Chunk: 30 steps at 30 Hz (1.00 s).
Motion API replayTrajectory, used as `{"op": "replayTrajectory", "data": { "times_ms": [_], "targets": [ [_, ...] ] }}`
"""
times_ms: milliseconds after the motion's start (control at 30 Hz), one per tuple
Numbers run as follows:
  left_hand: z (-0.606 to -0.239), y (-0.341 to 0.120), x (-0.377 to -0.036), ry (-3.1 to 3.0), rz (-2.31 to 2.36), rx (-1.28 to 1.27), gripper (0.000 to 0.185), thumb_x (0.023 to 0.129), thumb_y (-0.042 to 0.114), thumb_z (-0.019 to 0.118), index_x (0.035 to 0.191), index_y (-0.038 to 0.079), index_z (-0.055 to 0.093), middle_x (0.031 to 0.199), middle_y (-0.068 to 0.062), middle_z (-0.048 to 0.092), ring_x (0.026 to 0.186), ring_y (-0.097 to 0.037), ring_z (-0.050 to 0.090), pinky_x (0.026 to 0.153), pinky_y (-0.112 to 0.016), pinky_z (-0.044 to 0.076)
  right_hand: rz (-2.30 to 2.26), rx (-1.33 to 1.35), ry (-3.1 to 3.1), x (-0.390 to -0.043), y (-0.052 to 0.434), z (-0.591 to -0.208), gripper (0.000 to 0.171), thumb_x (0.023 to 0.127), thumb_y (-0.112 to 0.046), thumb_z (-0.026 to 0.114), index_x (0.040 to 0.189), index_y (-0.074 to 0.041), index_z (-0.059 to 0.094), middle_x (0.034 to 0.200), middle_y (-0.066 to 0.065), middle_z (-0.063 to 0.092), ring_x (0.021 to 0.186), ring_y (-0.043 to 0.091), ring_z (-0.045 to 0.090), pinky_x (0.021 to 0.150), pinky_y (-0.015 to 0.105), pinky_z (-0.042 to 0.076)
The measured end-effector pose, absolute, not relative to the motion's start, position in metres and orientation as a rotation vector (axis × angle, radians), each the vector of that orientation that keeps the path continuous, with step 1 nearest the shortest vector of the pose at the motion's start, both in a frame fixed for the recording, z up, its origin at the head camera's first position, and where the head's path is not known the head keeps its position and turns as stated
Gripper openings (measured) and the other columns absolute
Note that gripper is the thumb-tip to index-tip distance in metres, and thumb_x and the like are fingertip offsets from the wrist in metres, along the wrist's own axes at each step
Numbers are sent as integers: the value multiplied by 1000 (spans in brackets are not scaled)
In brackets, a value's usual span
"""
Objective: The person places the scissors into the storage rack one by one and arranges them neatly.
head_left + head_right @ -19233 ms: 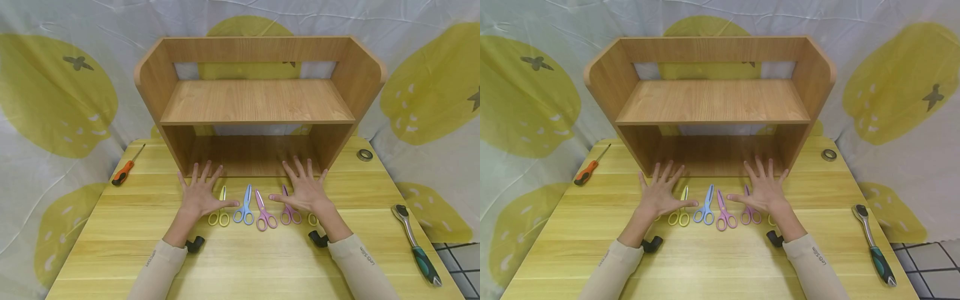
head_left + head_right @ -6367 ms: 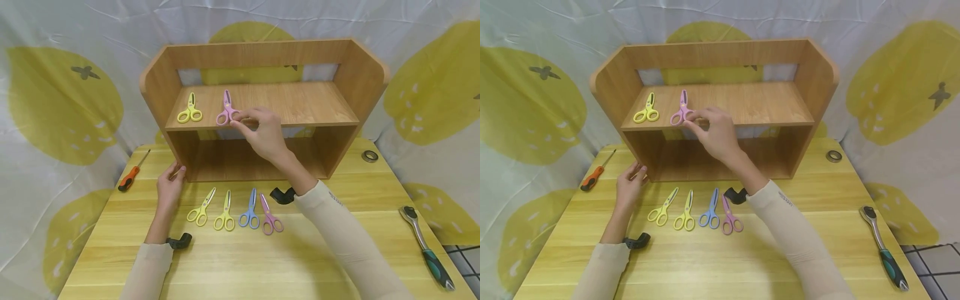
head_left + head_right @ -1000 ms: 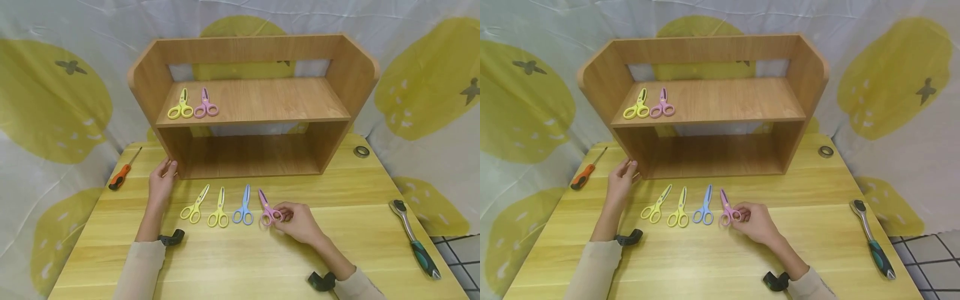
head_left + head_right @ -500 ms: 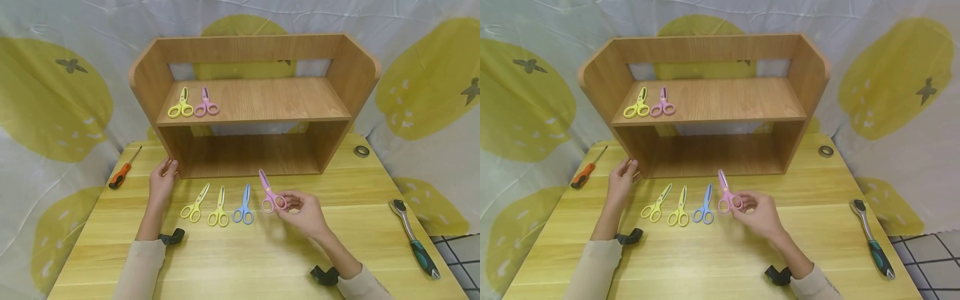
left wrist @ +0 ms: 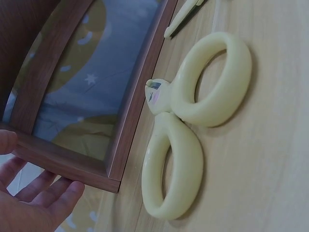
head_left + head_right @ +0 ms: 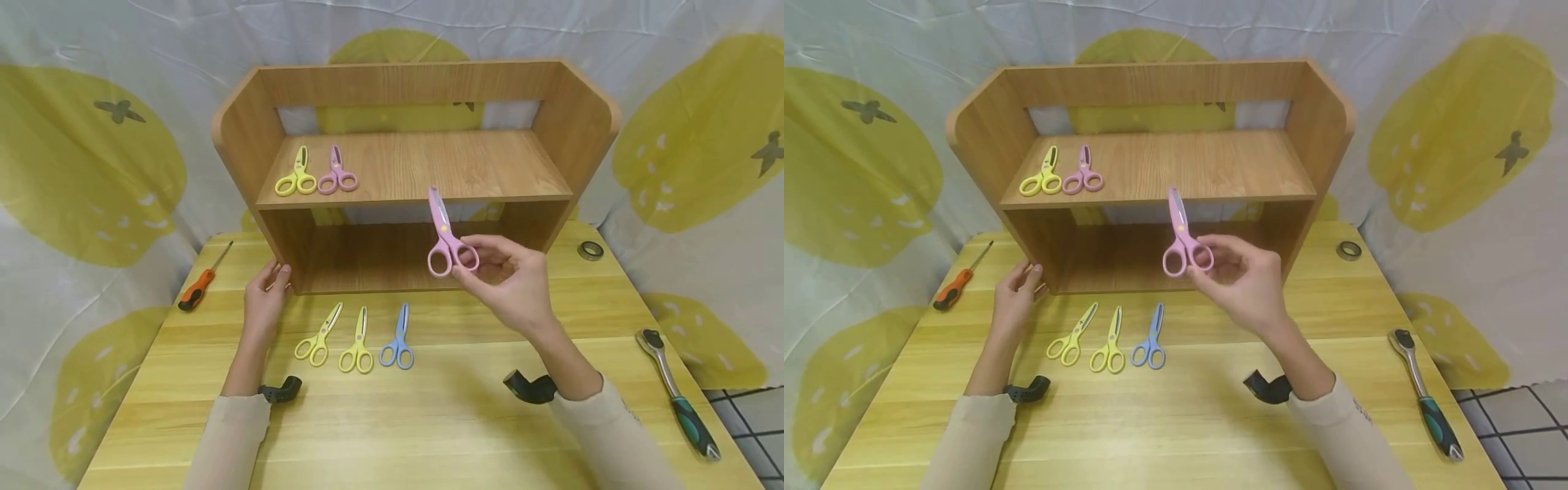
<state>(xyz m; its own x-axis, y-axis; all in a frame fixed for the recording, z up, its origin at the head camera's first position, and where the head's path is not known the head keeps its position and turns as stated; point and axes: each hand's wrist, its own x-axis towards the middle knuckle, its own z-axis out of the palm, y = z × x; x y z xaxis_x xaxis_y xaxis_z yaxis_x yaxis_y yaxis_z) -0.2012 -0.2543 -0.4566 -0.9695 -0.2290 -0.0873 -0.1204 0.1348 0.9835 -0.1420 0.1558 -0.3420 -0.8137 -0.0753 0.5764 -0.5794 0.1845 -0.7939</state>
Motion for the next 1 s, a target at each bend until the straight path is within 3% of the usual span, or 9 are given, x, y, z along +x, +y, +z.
{"op": "replayTrajectory", "data": {
  "times_ms": [133, 433, 733, 1000],
  "targets": [
    [-457, -255, -200, -2304, -1984, 340, 63, 107, 41, 54, 162, 20, 33, 166, -9, 36, 148, -28, 45, 118, -41, 47, 1616, 576, -2044, -167, 144, -318, 32, 81, -2, 85, 112, -3, 77, 93, 14, 78, 81, 11, 73, 73, 22, 65],
    [-458, -254, -199, -2311, -1979, 343, 65, 106, 43, 54, 163, 18, 32, 165, -13, 37, 146, -31, 46, 118, -40, 47, 1591, 562, -2088, -224, 111, -292, 29, 83, -18, 87, 109, -7, 79, 90, 9, 79, 76, 13, 71, 70, 24, 64],
    [-459, -253, -201, -2295, -1970, 341, 66, 106, 43, 56, 162, 17, 35, 164, -13, 39, 145, -30, 48, 116, -39, 49, 1498, 507, -2238, -260, 84, -281, 28, 84, -20, 84, 109, -8, 79, 86, 7, 78, 73, 11, 69, 66, 22, 60],
    [-459, -255, -200, -2312, -1944, 330, 65, 106, 45, 55, 161, 17, 36, 164, -12, 40, 145, -29, 48, 116, -40, 49, 1392, 558, -2351, -276, 68, -279, 31, 84, -20, 82, 110, -5, 78, 86, 6, 76, 77, 11, 70, 70, 22, 62]
  ]
}}
